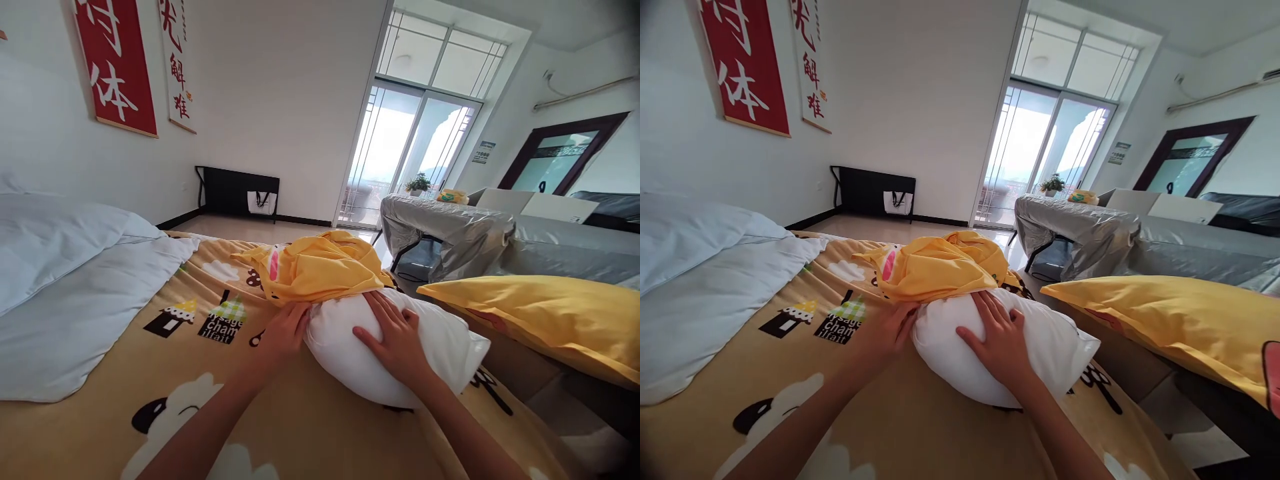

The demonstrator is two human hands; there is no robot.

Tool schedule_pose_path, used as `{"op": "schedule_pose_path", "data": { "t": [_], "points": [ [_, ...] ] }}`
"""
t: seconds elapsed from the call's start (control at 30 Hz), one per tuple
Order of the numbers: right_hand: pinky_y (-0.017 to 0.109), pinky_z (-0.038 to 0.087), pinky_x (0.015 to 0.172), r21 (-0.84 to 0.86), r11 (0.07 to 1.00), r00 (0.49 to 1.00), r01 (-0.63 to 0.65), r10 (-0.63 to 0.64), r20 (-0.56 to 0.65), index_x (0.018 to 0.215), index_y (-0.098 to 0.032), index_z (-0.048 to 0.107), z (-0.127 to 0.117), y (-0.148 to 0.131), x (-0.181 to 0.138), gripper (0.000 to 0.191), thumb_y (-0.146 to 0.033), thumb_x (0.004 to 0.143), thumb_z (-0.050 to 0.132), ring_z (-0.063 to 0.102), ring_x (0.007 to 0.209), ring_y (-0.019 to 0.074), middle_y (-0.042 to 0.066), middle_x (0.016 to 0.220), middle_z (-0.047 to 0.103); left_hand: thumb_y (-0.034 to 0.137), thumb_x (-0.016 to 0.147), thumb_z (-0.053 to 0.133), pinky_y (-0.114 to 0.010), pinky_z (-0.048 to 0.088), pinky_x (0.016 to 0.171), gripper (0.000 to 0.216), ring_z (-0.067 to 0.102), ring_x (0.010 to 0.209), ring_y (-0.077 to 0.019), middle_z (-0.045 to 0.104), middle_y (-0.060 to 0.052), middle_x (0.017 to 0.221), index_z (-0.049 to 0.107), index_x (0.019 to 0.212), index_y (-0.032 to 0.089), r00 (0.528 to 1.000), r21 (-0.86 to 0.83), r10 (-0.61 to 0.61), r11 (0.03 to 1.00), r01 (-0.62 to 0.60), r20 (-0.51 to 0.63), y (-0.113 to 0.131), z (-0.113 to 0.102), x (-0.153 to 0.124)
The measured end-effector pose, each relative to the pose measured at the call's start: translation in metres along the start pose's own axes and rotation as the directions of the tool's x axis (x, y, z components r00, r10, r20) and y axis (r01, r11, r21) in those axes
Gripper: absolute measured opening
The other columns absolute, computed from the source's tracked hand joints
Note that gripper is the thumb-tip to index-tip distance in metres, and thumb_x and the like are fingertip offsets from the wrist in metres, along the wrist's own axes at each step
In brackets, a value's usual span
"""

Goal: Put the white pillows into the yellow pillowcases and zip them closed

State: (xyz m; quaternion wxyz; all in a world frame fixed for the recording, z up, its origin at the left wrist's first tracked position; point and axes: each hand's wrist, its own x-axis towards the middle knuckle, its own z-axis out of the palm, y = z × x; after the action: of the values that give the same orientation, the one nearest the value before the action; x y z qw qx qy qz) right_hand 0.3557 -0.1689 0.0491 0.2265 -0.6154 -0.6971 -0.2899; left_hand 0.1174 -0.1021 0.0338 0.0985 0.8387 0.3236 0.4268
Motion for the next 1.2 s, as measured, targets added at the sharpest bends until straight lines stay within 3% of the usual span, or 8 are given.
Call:
{"op": "schedule_pose_path", "data": {
  "t": [0.13,0.3,0.37,0.47,0.7,0.8,0.97,1.2],
  "points": [
    [0.043,0.029,0.093,-0.055,0.996,0.984,0.075,-0.083,-0.159,0.143,-0.019,0.036,-0.003,-0.024,-0.009,0.063,-0.052,0.090,0.046,0.051,0.120,0.0305,0.016,0.135,0.053,0.011,0.084,0.042,-0.037,0.045,0.096,0.036,0.055,0.110,-0.0216,0.060,-0.012,0.115,0.056,0.117,0.016,0.998,-0.025,-0.011,1.000,0.009,-0.060,-0.015,0.019,-0.002],
    [0.039,0.027,0.096,-0.061,0.993,0.882,0.097,-0.114,-0.457,0.127,-0.027,0.054,-0.005,-0.073,-0.037,0.043,-0.028,0.085,0.062,0.062,0.104,0.0247,0.007,0.107,0.070,0.010,0.080,0.047,-0.038,0.043,0.098,0.037,0.053,0.110,-0.0222,0.061,-0.009,0.115,0.059,0.113,0.019,0.998,-0.054,0.023,0.998,-0.026,-0.060,-0.020,0.022,-0.004],
    [0.039,0.027,0.097,-0.007,0.989,0.897,0.149,-0.139,-0.420,0.119,-0.028,0.060,-0.003,-0.091,-0.049,0.034,-0.023,0.085,0.062,0.062,0.104,0.0237,0.004,0.105,0.071,0.009,0.080,0.047,-0.037,0.044,0.094,0.032,0.054,0.104,-0.0218,0.063,-0.008,0.110,0.061,0.106,0.019,0.998,-0.077,0.011,0.997,-0.016,-0.062,-0.019,0.021,-0.004],
    [0.044,0.025,0.101,-0.035,0.984,0.945,0.177,-0.179,-0.274,0.119,-0.023,0.061,0.004,-0.105,-0.056,0.032,-0.024,0.088,0.056,0.055,0.117,0.0285,0.007,0.122,0.065,0.009,0.077,0.049,-0.035,0.045,0.087,0.025,0.055,0.096,-0.0212,0.064,-0.007,0.101,0.062,0.096,0.019,0.998,-0.142,-0.034,0.989,0.026,-0.054,-0.020,0.020,-0.002],
    [0.037,0.017,0.107,-0.147,0.967,0.962,0.206,-0.228,-0.148,0.136,-0.017,0.048,0.029,-0.093,-0.050,0.045,-0.032,0.093,0.048,0.047,0.126,0.0190,0.009,0.137,0.052,0.011,0.068,0.051,-0.036,0.040,0.088,0.019,0.052,0.095,-0.0208,0.061,-0.003,0.093,0.057,0.085,0.020,0.998,-0.174,-0.038,0.984,0.048,0.059,-0.028,0.023,-0.001],
    [0.036,0.022,0.103,-0.146,0.963,0.960,0.226,-0.245,-0.131,0.133,-0.014,0.052,0.032,-0.090,-0.044,0.044,-0.033,0.093,0.047,0.050,0.124,0.0206,0.012,0.135,0.054,0.016,0.073,0.051,-0.034,0.041,0.083,0.004,0.051,0.089,-0.0196,0.057,-0.002,0.085,0.051,0.075,0.020,0.994,-0.253,-0.100,0.961,0.109,0.048,-0.027,0.021,0.001],
    [0.037,0.027,0.098,-0.125,0.957,0.964,0.262,-0.266,-0.017,0.125,-0.012,0.058,0.033,-0.091,-0.023,0.039,-0.028,0.091,0.048,0.053,0.120,0.0247,0.015,0.130,0.058,0.030,0.085,0.045,-0.032,0.041,0.078,0.018,0.049,0.081,-0.0182,0.053,-0.002,0.077,0.047,0.070,0.020,0.985,-0.414,-0.171,0.895,0.165,0.025,-0.021,0.013,0.004],
    [0.040,0.027,0.096,-0.150,0.973,0.984,0.178,-0.180,-0.001,0.119,-0.011,0.061,0.047,-0.092,0.002,0.033,-0.019,0.089,0.048,0.051,0.118,0.0270,0.017,0.126,0.060,0.026,0.090,0.038,-0.036,0.034,0.079,0.021,0.046,0.084,-0.0188,0.054,-0.003,0.082,0.047,0.073,0.019,0.997,-0.156,-0.064,0.986,0.058,-0.033,-0.013,0.022,-0.006]
  ]
}}
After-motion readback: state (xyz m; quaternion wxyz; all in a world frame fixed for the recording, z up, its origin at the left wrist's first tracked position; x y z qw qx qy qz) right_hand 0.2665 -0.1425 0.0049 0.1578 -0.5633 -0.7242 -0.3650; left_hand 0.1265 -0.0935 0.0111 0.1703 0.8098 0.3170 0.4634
